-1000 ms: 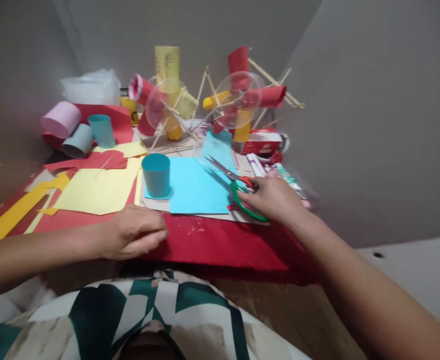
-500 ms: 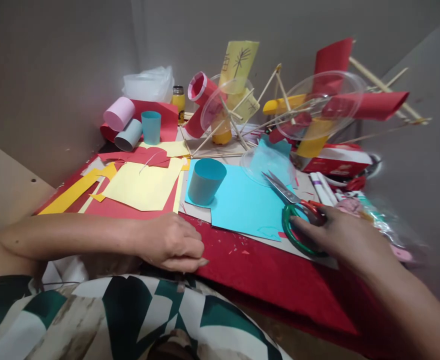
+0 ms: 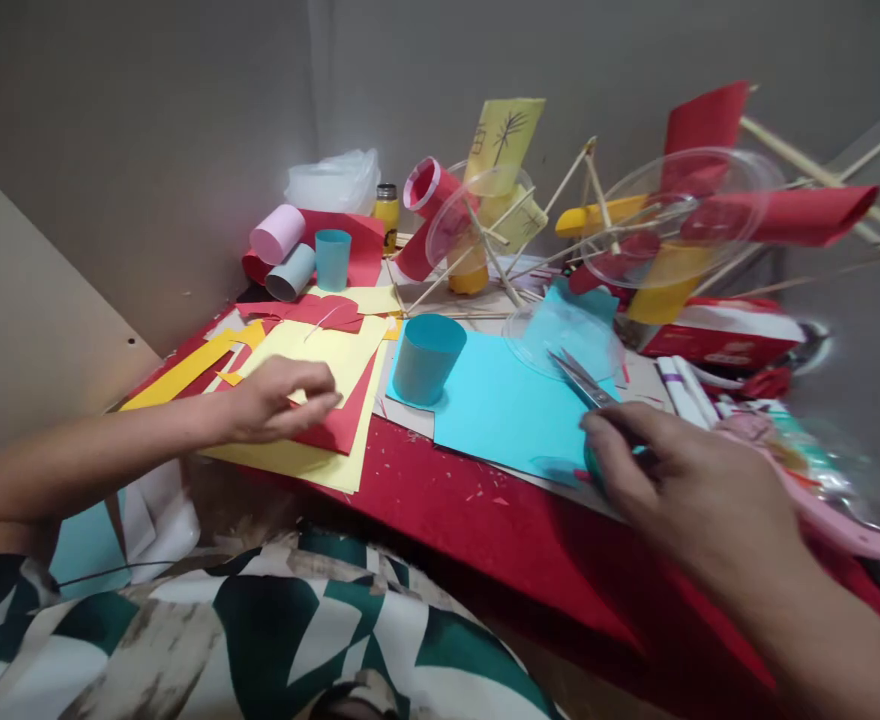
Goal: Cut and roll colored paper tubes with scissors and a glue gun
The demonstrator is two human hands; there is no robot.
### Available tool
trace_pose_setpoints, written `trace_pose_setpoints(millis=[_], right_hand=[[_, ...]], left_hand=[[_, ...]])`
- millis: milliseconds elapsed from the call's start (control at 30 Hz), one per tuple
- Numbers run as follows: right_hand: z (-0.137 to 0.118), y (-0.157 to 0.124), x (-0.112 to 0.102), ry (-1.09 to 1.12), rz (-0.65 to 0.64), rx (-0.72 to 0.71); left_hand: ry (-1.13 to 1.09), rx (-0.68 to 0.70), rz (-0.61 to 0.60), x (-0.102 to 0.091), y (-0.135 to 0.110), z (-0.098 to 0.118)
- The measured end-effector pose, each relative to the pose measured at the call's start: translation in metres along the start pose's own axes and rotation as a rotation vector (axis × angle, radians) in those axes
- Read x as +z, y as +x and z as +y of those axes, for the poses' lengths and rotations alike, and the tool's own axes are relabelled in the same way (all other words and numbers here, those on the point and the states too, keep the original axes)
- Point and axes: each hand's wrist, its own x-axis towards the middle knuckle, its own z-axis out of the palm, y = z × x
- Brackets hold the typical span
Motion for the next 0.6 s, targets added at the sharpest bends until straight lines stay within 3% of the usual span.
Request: trace_pose_setpoints(millis=[167, 267, 333, 467, 600], right_hand=[[-0.076, 0.022, 0.007, 0.178, 0.164, -0.344], [-0.106, 0.032, 0.015, 0.259, 0.260, -0.602], [-0.119, 0.036, 0.021, 0.297, 0.241, -0.710], [-0.134, 0.039, 0.034, 0.369, 0.156, -0.801], [-0.137, 0.042, 0.044, 0.445, 0.123, -0.824]], left_hand=[[-0.027, -0.364, 0.264, -0.039, 0.001, -0.034], [-0.027, -0.576, 0.462, -0.062, 0.001, -0.054], [-0.015, -0.712, 0.545, -0.073, -0.002, -0.066], [0.092, -0.918, 0.525, -0.088, -0.016, -0.082], [0.179, -1.023, 0.428, -0.094, -0.029, -0.089]])
